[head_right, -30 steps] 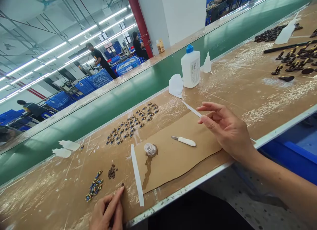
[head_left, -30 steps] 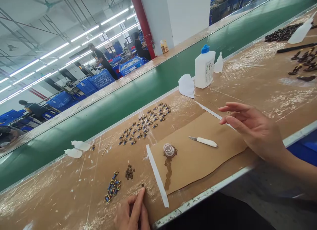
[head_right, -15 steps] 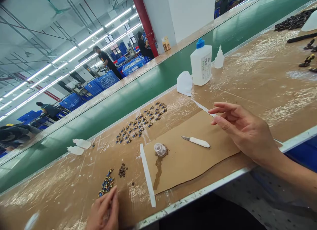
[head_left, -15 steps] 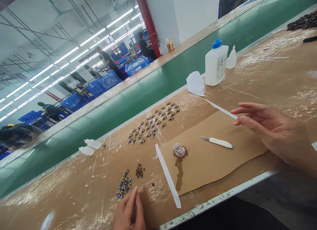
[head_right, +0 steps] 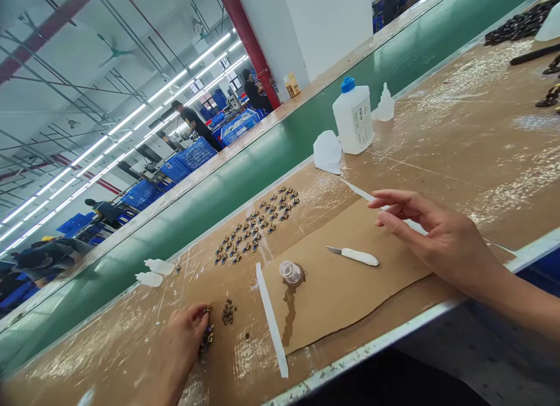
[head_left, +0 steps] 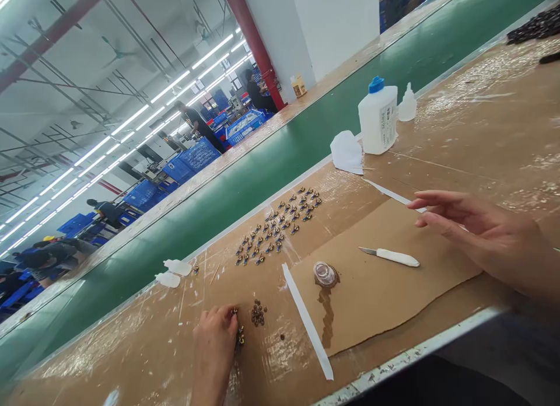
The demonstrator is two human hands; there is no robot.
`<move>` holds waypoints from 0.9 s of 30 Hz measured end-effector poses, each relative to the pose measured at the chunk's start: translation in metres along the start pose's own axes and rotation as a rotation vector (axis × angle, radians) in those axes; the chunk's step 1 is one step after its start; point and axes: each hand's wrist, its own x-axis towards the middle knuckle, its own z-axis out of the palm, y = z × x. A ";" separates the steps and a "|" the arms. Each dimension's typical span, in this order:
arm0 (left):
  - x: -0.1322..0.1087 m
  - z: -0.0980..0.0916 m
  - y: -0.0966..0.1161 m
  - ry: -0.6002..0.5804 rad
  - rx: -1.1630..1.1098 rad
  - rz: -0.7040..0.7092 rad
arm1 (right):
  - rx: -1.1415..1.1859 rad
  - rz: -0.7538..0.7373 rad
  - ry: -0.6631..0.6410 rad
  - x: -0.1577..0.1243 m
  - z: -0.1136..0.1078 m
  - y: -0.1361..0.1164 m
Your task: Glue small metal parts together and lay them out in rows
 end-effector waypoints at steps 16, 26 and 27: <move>-0.013 -0.047 0.031 -0.008 -0.760 -0.381 | -0.018 -0.226 -0.087 0.003 -0.002 0.003; -0.023 -0.033 0.115 0.011 -0.822 -0.253 | 0.011 -0.343 -0.107 0.003 -0.005 -0.003; -0.023 -0.034 0.122 0.003 -0.798 -0.232 | 0.013 -0.372 -0.098 0.002 -0.005 -0.004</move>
